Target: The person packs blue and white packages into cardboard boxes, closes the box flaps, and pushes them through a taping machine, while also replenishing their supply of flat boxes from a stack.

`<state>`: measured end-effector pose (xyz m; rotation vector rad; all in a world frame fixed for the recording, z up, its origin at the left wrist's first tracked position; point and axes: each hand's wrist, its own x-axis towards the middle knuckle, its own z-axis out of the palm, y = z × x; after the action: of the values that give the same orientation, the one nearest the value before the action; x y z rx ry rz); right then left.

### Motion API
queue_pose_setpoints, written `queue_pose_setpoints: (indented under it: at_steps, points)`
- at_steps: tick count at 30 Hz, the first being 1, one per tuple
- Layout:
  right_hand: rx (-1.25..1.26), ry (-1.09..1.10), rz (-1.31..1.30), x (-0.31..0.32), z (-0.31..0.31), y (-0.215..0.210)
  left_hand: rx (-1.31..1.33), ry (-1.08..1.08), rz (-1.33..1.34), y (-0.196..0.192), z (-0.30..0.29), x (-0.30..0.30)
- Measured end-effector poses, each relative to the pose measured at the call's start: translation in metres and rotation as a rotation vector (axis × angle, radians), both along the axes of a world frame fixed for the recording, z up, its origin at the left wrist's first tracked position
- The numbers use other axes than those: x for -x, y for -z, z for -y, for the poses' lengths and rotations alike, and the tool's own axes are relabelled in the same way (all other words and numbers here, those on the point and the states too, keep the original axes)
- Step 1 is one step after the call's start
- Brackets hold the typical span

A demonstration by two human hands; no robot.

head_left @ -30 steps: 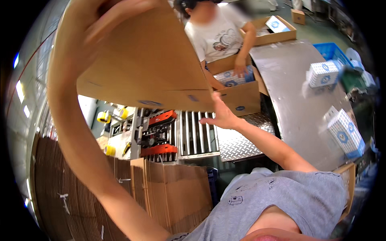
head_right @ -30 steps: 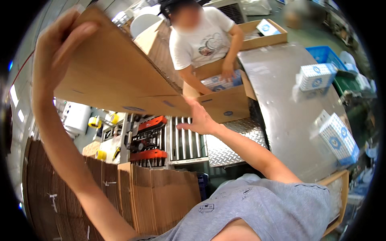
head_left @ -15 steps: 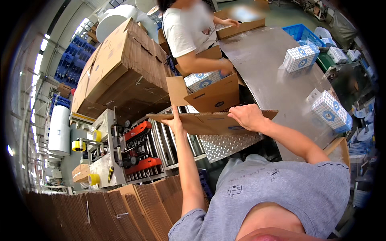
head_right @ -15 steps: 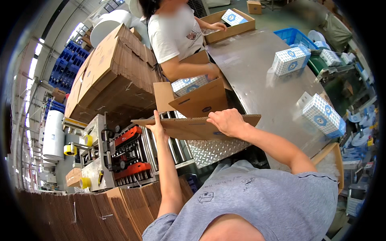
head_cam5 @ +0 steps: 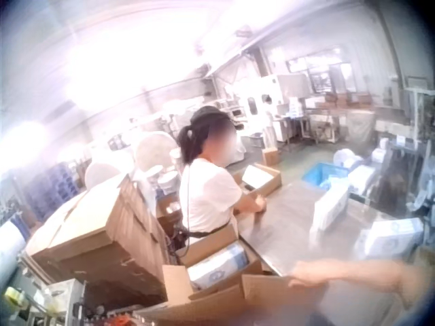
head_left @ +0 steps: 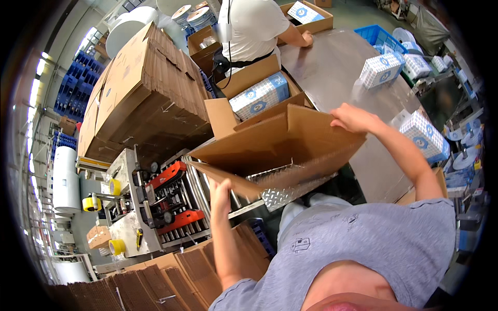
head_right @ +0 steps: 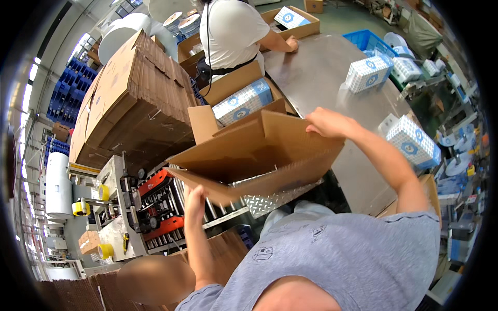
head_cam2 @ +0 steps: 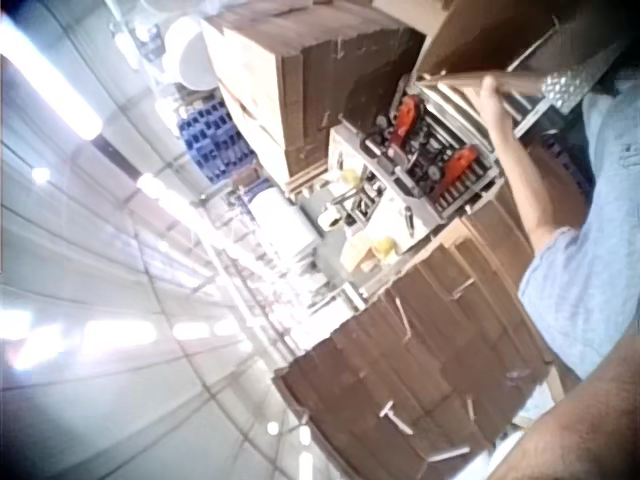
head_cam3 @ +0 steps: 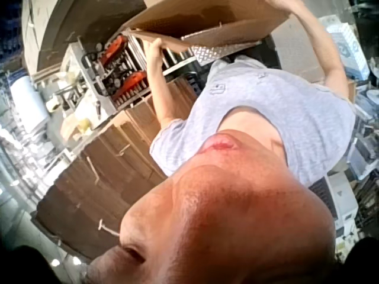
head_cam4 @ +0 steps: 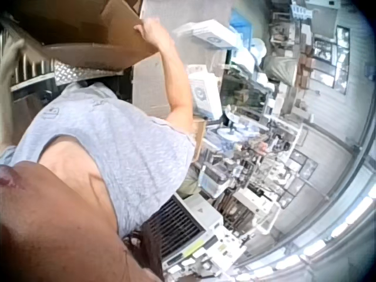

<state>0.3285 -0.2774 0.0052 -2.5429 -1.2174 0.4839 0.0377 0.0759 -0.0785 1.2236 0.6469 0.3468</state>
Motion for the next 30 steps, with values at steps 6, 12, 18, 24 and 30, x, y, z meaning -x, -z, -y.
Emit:
queue_pose_setpoints:
  at_steps: [6,12,18,24,30]
  points:
    - [0.391,-0.318,-0.055,0.063,-0.015,0.051,-0.966,0.551,0.023,-0.030,0.116,-0.036]
    - [-0.312,-0.496,0.585,0.039,-0.034,0.087,-1.329,1.073,-0.471,0.086,0.151,-0.074]
    - [-0.559,-0.404,0.580,0.039,0.031,0.135,-0.688,1.469,-0.238,-0.044,0.196,-0.042]
    - [-0.576,0.107,-1.166,-0.031,0.049,0.145,-1.520,0.768,-0.161,-0.040,0.176,-0.093]
    - [-1.042,0.162,-1.526,-0.069,0.021,0.094,-1.485,0.541,-0.316,0.046,0.062,-0.070]
